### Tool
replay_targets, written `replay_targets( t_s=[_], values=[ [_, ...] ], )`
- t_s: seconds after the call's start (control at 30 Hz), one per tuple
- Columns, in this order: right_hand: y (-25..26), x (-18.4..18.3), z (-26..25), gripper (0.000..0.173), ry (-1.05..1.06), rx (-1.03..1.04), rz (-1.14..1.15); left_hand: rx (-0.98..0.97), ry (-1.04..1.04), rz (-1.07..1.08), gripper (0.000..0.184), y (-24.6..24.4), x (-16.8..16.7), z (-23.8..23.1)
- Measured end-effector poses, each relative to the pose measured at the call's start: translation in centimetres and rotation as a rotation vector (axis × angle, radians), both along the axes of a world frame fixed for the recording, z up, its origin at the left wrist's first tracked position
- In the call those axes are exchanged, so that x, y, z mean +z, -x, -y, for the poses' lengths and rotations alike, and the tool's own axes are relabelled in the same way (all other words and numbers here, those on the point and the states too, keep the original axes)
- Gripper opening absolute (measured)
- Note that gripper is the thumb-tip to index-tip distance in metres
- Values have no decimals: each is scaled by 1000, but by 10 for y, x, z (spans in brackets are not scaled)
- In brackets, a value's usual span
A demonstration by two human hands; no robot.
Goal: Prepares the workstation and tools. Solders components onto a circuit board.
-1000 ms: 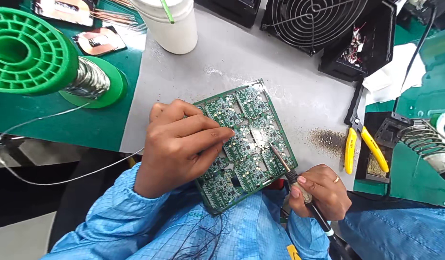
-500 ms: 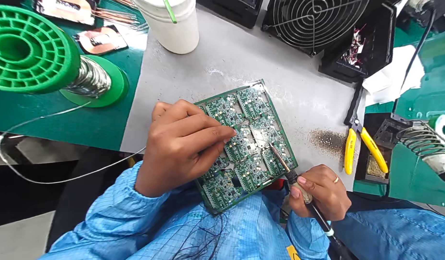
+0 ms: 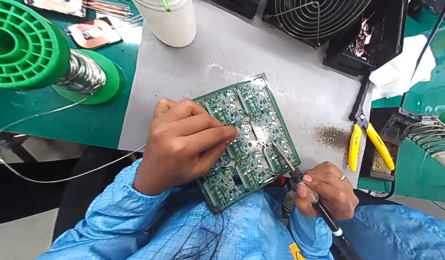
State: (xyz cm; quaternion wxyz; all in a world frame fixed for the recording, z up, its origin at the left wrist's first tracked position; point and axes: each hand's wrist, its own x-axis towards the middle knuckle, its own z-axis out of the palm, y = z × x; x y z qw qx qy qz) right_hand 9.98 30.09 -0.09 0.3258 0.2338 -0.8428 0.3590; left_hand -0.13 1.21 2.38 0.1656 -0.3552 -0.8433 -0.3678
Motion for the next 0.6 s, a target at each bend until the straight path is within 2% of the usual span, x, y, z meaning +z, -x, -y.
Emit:
replay_targets(
  t_s=[0.6],
  values=[
    [-2,2,0,19,-13,-9,18,-6,18,19,21,0,1,0]
  ],
)
